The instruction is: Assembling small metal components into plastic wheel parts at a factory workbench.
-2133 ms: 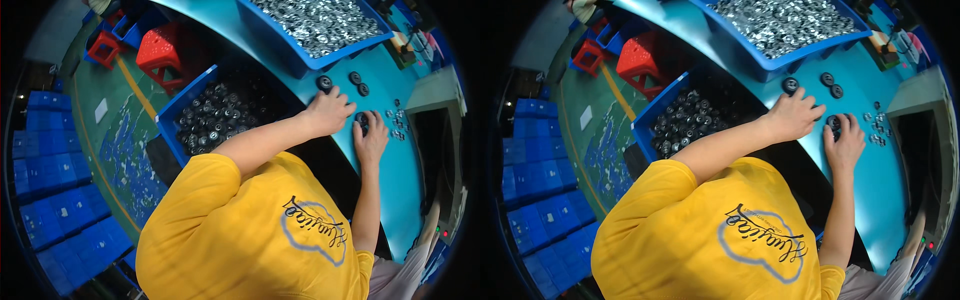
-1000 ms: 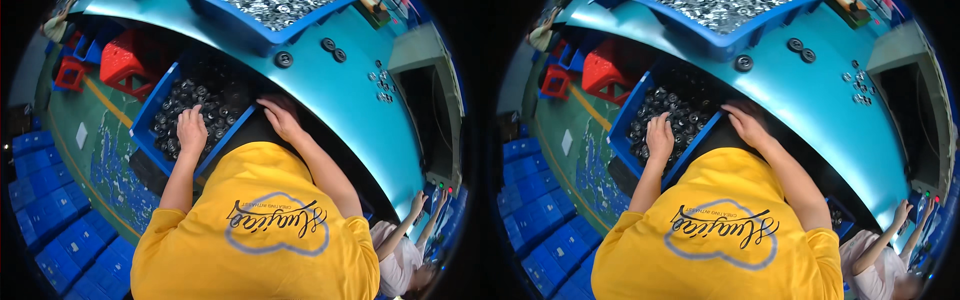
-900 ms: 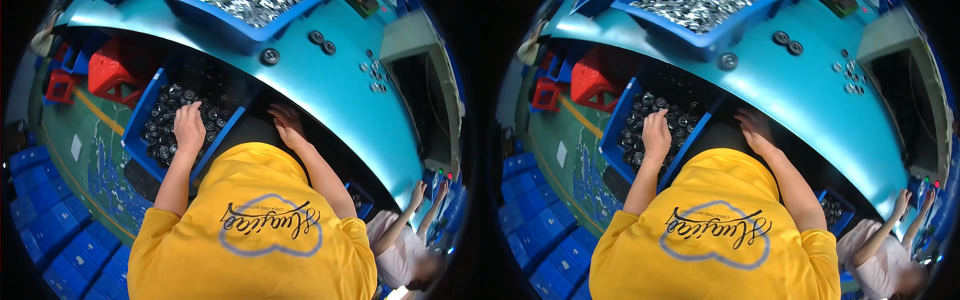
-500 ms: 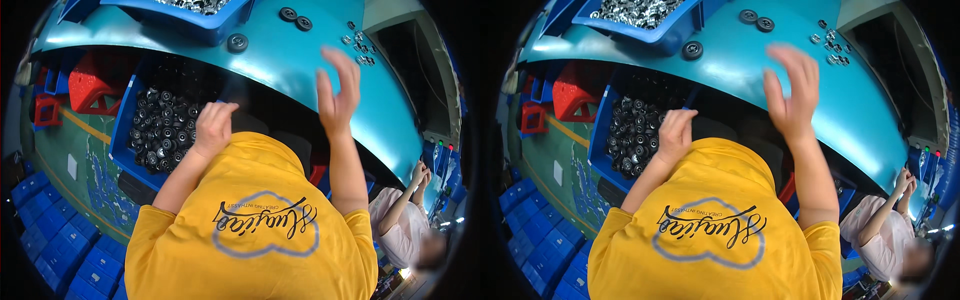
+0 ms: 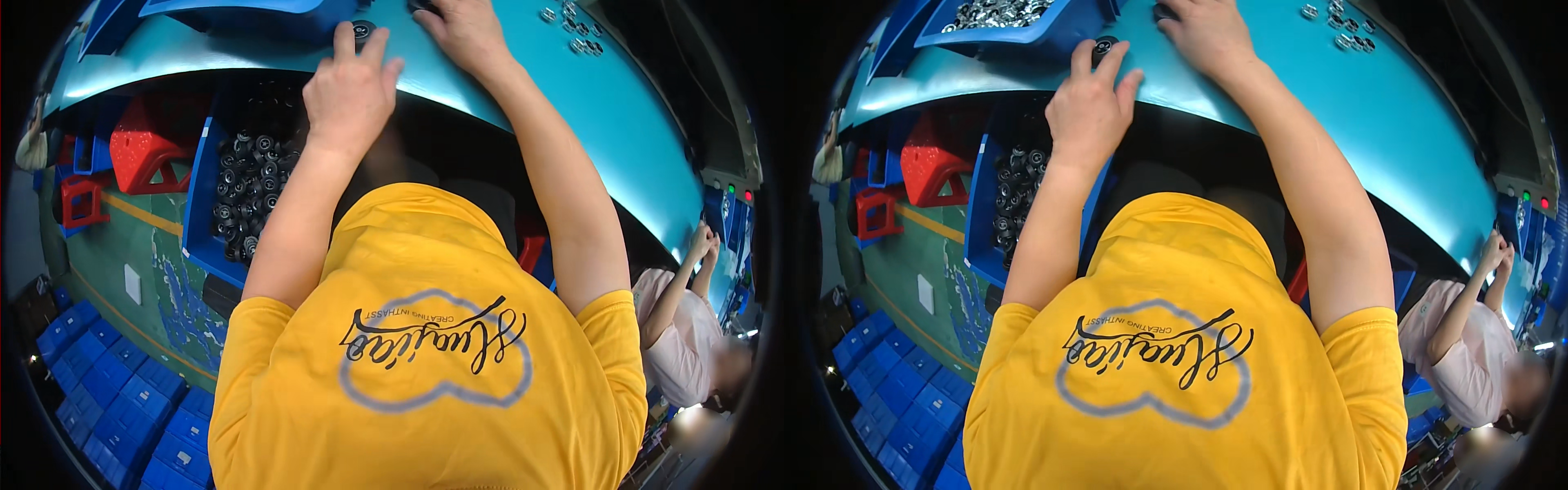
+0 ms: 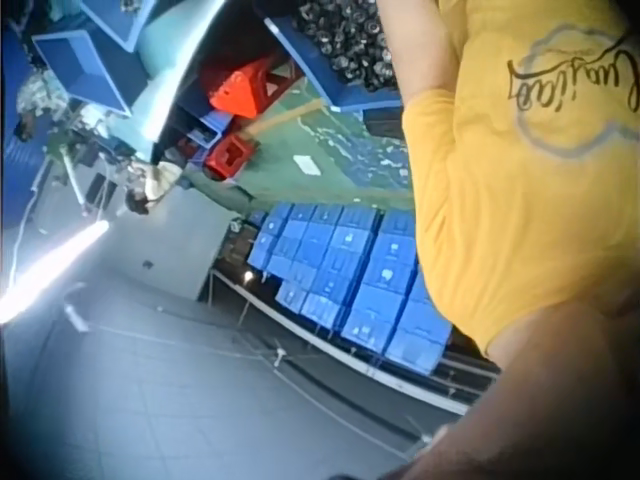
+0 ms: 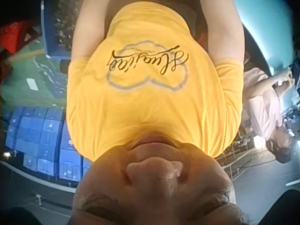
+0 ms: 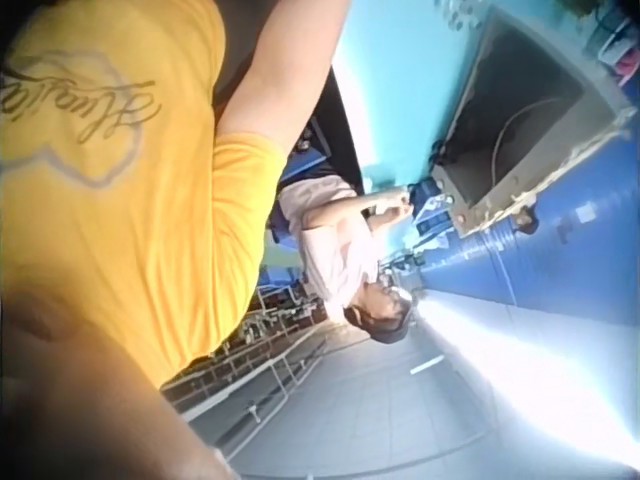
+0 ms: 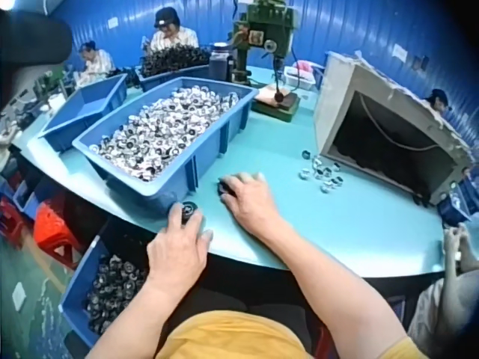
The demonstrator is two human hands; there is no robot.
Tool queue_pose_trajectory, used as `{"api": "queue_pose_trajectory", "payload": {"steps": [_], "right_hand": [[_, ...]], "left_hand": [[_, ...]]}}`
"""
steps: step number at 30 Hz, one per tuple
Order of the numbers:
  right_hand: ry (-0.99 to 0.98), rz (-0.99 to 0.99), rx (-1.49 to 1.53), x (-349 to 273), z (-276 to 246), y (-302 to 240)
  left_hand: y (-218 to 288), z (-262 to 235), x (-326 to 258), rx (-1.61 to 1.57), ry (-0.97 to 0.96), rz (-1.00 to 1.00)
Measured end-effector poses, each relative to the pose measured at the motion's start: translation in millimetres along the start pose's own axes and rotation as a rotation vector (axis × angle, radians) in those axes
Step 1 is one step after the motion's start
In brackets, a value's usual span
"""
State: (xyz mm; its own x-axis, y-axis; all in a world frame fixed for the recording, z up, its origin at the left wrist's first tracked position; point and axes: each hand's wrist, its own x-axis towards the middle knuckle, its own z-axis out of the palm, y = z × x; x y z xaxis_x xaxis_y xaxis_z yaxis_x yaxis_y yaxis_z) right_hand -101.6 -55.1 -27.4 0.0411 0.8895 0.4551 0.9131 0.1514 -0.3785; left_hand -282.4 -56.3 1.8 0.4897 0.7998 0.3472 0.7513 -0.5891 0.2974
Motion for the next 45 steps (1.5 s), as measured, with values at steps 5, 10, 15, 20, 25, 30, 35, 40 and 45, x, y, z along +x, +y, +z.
{"api": "queue_pose_trajectory", "payload": {"steps": [5,10,15,20,25,30,35,40,45], "right_hand": [[-0.002,-0.169,-0.043,-13.6,18.4,-54.9],[0.068,-0.184,-0.105,-13.1,33.6,-79.5],[0.015,-0.289,0.434,-37.6,55.4,-134.1],[-0.228,-0.012,0.594,-114.8,14.8,-56.5],[-0.189,0.278,0.132,-253.7,5.5,52.3],[-0.341,0.435,-0.085,-294.0,-39.2,40.6],[-0.272,0.436,-0.094,-317.2,-56.2,47.9],[-0.255,0.493,-0.076,-311.4,-45.7,55.9],[-0.176,0.363,-0.132,-293.5,-58.3,67.1]], "left_hand": [[-10.1,11.5,4.2,0.123,0.140,0.094],[-44.1,5.6,-43.2,0.036,0.272,0.012],[-96.2,-19.8,-111.8,0.203,0.103,-0.254],[-102.5,-17.3,-148.8,0.007,0.245,-0.148],[-32.3,-3.2,-82.6,-0.288,0.476,0.460],[24.1,3.7,-18.6,-0.364,0.470,0.748],[53.4,9.2,15.5,-0.350,0.297,0.826],[55.4,64.7,46.6,-0.459,0.034,0.715],[56.3,66.0,47.7,-0.412,0.116,0.704]]}}
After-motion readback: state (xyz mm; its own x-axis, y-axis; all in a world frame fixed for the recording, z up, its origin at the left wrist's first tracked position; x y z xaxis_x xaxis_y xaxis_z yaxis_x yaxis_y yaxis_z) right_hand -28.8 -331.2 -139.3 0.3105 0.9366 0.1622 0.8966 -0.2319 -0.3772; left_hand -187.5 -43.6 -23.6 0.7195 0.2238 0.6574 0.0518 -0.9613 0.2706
